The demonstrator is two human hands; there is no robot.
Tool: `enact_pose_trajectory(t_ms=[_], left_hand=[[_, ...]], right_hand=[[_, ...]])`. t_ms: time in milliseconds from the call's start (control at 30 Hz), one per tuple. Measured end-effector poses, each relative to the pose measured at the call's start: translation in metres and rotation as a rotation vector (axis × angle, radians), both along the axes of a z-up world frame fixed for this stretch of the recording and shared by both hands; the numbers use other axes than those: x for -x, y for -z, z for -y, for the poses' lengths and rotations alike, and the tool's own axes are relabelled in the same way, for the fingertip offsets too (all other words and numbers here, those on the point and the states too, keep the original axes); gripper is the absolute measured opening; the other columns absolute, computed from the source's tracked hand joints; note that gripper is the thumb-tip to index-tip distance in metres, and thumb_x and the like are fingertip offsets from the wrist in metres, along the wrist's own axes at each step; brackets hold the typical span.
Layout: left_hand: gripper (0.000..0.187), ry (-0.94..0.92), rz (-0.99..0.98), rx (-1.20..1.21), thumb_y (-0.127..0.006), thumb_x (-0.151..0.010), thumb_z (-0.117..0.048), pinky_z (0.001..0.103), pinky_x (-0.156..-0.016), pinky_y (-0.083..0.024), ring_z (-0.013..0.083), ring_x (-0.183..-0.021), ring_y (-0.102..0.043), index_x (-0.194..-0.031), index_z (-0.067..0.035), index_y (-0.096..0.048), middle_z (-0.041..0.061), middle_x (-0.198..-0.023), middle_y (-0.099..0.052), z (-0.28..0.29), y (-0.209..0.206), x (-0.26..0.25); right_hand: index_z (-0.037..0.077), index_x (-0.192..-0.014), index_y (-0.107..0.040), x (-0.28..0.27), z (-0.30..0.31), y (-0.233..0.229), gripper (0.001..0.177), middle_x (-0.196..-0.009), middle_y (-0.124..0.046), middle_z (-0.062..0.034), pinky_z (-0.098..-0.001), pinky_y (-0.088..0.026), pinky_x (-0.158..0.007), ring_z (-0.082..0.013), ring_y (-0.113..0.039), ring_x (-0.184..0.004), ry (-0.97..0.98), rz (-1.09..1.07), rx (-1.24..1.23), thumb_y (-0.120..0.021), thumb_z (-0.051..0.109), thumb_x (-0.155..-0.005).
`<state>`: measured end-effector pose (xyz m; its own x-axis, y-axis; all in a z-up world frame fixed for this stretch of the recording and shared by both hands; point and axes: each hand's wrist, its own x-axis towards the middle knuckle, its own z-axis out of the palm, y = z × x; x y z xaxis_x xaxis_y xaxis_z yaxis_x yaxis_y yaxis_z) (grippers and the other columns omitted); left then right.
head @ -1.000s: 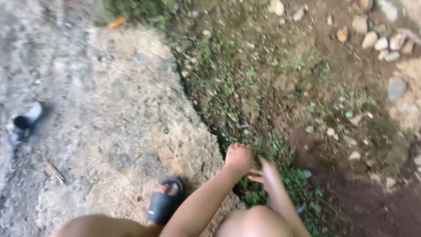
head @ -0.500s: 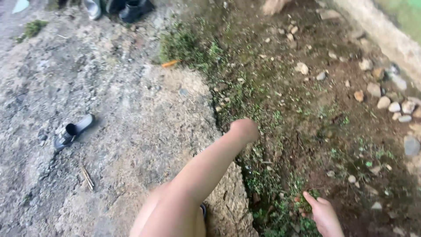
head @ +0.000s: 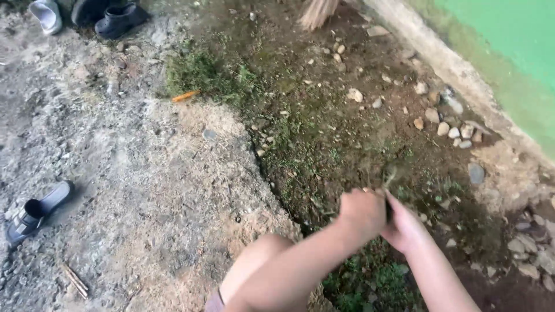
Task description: Pulling small weeds and plants from a dirt patch by hand.
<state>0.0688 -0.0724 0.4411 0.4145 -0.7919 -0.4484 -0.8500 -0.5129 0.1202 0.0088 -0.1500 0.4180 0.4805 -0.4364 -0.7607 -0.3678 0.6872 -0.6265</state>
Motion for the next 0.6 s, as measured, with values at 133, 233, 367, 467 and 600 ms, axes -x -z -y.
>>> enact_pose_trajectory(t_ms=[133, 233, 367, 467, 600], left_hand=[[0.048, 0.021, -0.117, 0.06, -0.054, -0.105, -0.027, 0.039, -0.083, -0.06, 0.0285, -0.1, -0.066, -0.139, 0.005, -0.053, 0.023, -0.121, -0.065, -0.004, 0.034, -0.004], [0.049, 0.187, -0.21, -0.088, -0.058, -0.093, -0.021, 0.061, -0.097, -0.047, 0.0316, -0.105, -0.072, -0.137, 0.001, -0.065, 0.017, -0.138, -0.066, -0.004, 0.065, -0.007], [0.049, 0.244, -0.256, -0.266, -0.051, -0.101, -0.024, 0.065, -0.1, -0.048, 0.036, -0.11, -0.071, -0.146, -0.006, -0.057, 0.02, -0.141, -0.064, -0.021, 0.044, -0.032], [0.047, 0.185, -0.308, -0.286, -0.054, -0.101, -0.026, 0.067, -0.099, -0.049, 0.0387, -0.122, -0.064, -0.143, -0.007, -0.06, 0.019, -0.147, -0.057, -0.017, 0.061, -0.038], [0.042, 0.126, -0.326, -0.248, -0.051, -0.095, -0.015, 0.068, -0.062, -0.055, 0.0393, -0.117, -0.064, -0.134, -0.006, -0.065, 0.01, -0.129, -0.067, 0.008, 0.129, -0.047]], right_hand=[[-0.004, -0.137, -0.054, 0.005, 0.055, 0.114, 0.045, -0.143, -0.057, -0.0225, -0.0416, -0.044, -0.105, -0.0322, -0.054, -0.128, -0.023, 0.01, 0.012, -0.046, 0.027, -0.106], [-0.015, -0.118, -0.063, 0.01, 0.084, 0.16, 0.034, -0.11, -0.069, -0.0304, -0.0391, -0.052, -0.078, -0.0338, -0.064, -0.092, -0.08, -0.193, 0.115, -0.063, 0.013, -0.1], [-0.002, -0.099, -0.071, -0.022, 0.108, 0.184, 0.027, -0.07, -0.059, -0.0125, -0.0282, -0.055, -0.048, -0.0169, -0.054, -0.053, -0.867, -0.697, 0.489, -0.06, 0.022, -0.104], [0.008, -0.094, -0.078, -0.07, 0.134, 0.258, 0.025, -0.068, -0.059, -0.0035, -0.028, -0.057, -0.054, -0.0129, -0.054, -0.052, -1.288, -0.927, 0.887, -0.063, 0.028, -0.095], [0.017, -0.146, -0.058, -0.175, 0.044, 0.097, 0.05, -0.169, -0.028, -0.0128, -0.0473, -0.024, -0.127, -0.0338, -0.018, -0.158, -0.662, -0.204, 0.715, -0.058, 0.033, -0.098]])
